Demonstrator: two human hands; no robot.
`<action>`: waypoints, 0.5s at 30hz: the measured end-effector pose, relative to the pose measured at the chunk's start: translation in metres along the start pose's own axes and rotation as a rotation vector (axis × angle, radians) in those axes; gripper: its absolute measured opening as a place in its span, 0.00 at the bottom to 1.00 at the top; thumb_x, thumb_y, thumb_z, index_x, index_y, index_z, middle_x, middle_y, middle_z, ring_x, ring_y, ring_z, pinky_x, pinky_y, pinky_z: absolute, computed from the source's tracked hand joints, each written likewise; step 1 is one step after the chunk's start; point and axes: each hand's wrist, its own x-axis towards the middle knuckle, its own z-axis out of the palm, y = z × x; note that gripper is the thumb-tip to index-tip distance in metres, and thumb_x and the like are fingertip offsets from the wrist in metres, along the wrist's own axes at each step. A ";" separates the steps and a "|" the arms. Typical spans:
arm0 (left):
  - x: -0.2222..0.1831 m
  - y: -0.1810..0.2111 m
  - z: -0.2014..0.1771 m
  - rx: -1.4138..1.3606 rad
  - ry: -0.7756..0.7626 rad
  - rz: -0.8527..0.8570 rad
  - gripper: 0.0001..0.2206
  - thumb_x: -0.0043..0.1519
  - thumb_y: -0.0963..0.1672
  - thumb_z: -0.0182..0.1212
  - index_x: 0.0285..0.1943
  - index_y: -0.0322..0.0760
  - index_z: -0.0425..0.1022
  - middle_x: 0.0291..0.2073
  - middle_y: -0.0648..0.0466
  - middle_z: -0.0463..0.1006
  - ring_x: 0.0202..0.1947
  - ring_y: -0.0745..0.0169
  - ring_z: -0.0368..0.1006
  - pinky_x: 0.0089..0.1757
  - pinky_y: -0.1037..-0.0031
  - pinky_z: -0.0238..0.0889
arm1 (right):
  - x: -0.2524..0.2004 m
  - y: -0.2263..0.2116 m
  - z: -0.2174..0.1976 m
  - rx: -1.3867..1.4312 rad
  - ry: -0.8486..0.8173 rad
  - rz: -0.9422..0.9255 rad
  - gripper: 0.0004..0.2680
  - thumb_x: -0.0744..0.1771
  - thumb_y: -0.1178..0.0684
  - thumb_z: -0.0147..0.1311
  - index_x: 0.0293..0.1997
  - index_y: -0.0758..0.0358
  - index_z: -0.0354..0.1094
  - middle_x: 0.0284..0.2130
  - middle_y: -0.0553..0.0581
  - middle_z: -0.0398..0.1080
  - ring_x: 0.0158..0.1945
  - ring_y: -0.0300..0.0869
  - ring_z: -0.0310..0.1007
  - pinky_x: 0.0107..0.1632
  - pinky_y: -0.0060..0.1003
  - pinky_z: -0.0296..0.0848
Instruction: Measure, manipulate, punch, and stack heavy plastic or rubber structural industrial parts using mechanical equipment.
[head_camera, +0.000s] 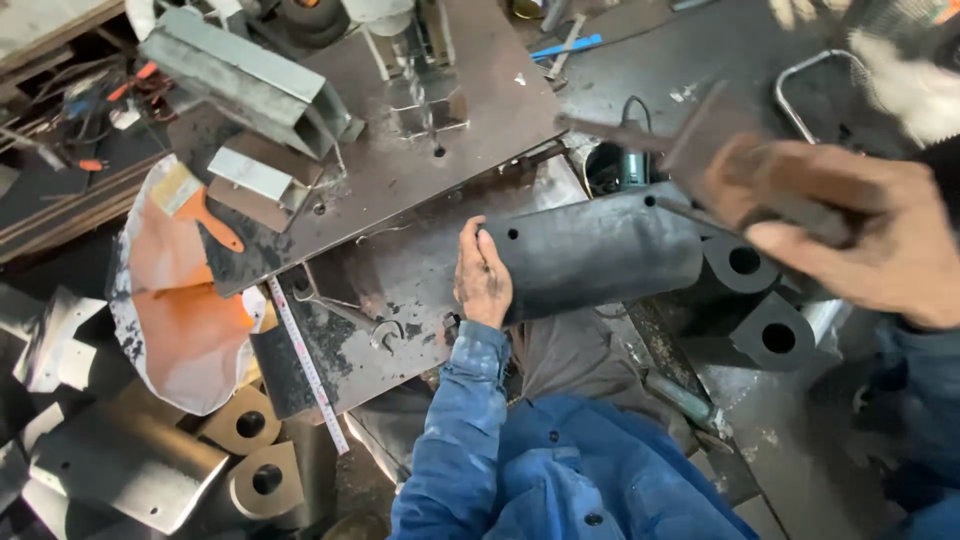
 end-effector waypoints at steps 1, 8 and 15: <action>0.000 0.000 0.000 0.000 -0.006 0.003 0.16 0.72 0.48 0.43 0.65 0.44 0.69 0.55 0.43 0.79 0.54 0.40 0.76 0.51 0.58 0.68 | 0.009 -0.001 0.006 -0.003 0.007 -0.142 0.25 0.62 0.47 0.66 0.63 0.72 0.68 0.46 0.68 0.77 0.46 0.53 0.81 0.49 0.45 0.80; 0.002 -0.010 0.005 -0.009 -0.012 0.053 0.16 0.73 0.47 0.43 0.65 0.43 0.69 0.55 0.41 0.79 0.54 0.39 0.76 0.52 0.58 0.68 | 0.056 -0.013 0.024 -0.025 -0.159 -0.365 0.26 0.60 0.45 0.66 0.58 0.75 0.69 0.47 0.69 0.77 0.46 0.53 0.81 0.51 0.42 0.79; 0.000 0.011 -0.005 -0.043 -0.078 -0.107 0.17 0.72 0.48 0.42 0.65 0.43 0.70 0.48 0.39 0.81 0.49 0.42 0.79 0.49 0.61 0.69 | 0.128 -0.015 0.027 0.035 -0.628 -0.390 0.26 0.61 0.42 0.62 0.61 0.69 0.67 0.36 0.66 0.80 0.24 0.44 0.82 0.28 0.35 0.77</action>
